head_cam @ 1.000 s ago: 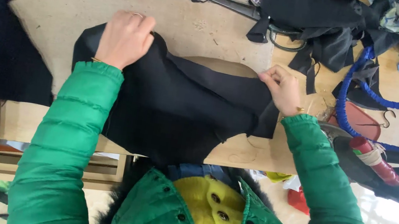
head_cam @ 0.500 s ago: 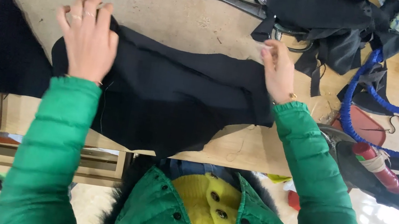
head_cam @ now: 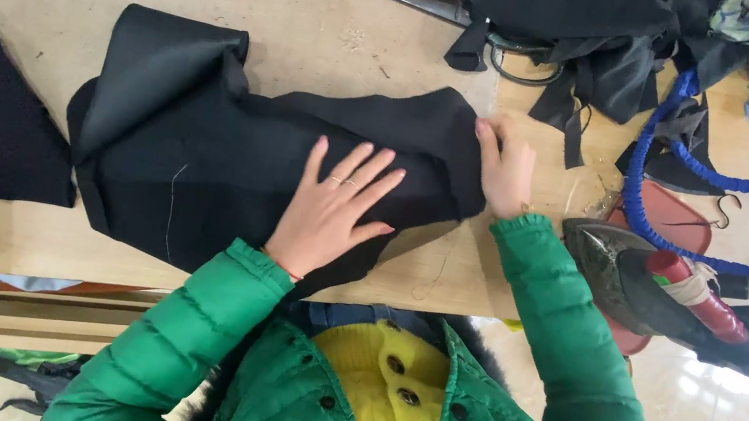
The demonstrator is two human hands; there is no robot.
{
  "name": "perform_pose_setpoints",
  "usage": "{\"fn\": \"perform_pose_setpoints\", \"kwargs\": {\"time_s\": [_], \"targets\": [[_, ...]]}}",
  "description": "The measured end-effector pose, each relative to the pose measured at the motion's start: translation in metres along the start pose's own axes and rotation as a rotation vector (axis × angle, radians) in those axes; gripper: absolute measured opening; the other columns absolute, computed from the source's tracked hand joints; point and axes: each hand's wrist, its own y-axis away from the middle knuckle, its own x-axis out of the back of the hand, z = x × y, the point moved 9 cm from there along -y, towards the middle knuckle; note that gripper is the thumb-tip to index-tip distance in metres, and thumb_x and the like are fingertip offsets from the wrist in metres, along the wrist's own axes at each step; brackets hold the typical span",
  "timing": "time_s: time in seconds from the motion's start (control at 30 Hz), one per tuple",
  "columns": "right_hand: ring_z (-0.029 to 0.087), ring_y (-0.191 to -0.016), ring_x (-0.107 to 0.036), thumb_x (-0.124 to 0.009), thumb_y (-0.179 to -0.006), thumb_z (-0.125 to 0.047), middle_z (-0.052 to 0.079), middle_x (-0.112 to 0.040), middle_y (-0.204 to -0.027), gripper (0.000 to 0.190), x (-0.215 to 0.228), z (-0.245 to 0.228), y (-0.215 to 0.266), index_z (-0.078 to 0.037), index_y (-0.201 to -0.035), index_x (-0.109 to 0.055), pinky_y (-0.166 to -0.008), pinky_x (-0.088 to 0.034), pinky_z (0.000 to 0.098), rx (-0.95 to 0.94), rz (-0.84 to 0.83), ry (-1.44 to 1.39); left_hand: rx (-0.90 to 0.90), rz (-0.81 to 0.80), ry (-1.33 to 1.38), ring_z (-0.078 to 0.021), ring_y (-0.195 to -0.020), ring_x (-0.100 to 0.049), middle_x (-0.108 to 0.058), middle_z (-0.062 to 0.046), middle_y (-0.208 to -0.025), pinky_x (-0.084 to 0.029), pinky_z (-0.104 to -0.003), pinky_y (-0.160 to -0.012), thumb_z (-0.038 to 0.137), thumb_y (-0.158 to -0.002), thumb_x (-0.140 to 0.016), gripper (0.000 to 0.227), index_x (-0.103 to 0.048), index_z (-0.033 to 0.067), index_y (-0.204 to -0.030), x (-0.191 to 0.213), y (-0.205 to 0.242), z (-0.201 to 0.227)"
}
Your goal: The person irons a black fabric piece on a wooden table using a steam iron. They then place a patterned cloth over the fabric and continue ironing, smoothing the material with their hands between passes.
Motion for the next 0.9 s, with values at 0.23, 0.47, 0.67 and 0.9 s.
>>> {"fn": "perform_pose_setpoints", "kwargs": {"time_s": [0.23,0.47,0.67,0.9], "targets": [[0.029,-0.098,-0.073,-0.072,-0.102,-0.024,0.008,-0.077,-0.095,0.007,0.000,-0.014,-0.024,-0.018,-0.106,-0.070,-0.090,-0.056,0.0432,0.192,0.050,0.014,0.089,0.024,-0.097,-0.0256,-0.154,-0.027,-0.031,-0.001,-0.168,-0.014,-0.075,-0.117,0.063,-0.099,-0.054,0.069,-0.039,0.0323,-0.158,0.012,-0.002,-0.004],[0.032,-0.104,-0.060,-0.067,-0.100,-0.004,0.009,-0.055,-0.104,0.019,0.045,-0.018,0.067,-0.009,-0.118,-0.065,-0.089,-0.048,0.0408,0.130,0.127,-0.053,-0.034,0.172,-0.132,-0.0352,-0.139,-0.045,-0.052,-0.016,-0.146,-0.038,-0.058,-0.110,0.053,-0.098,-0.061,0.065,-0.051,0.0145,-0.149,0.004,-0.029,0.026],[0.023,-0.104,-0.055,-0.082,-0.090,-0.015,0.002,-0.054,-0.102,0.031,0.027,-0.032,0.123,-0.014,-0.114,-0.063,-0.091,-0.045,0.0342,0.055,0.106,-0.109,-0.144,0.127,-0.140,-0.0327,-0.139,-0.046,-0.050,-0.014,-0.150,-0.036,-0.053,-0.113,0.050,-0.095,-0.065,0.070,-0.047,0.0136,-0.152,-0.004,-0.046,0.036],[0.026,-0.089,-0.057,-0.073,-0.096,-0.012,0.004,-0.055,-0.087,0.008,0.022,-0.023,0.138,-0.011,-0.097,-0.065,-0.083,-0.046,0.0394,0.084,0.115,-0.069,-0.157,0.152,-0.189,-0.0282,-0.131,-0.054,-0.056,-0.012,-0.141,-0.036,-0.052,-0.116,0.051,-0.100,-0.059,0.062,-0.052,0.0128,-0.148,-0.010,-0.046,0.022]]}}
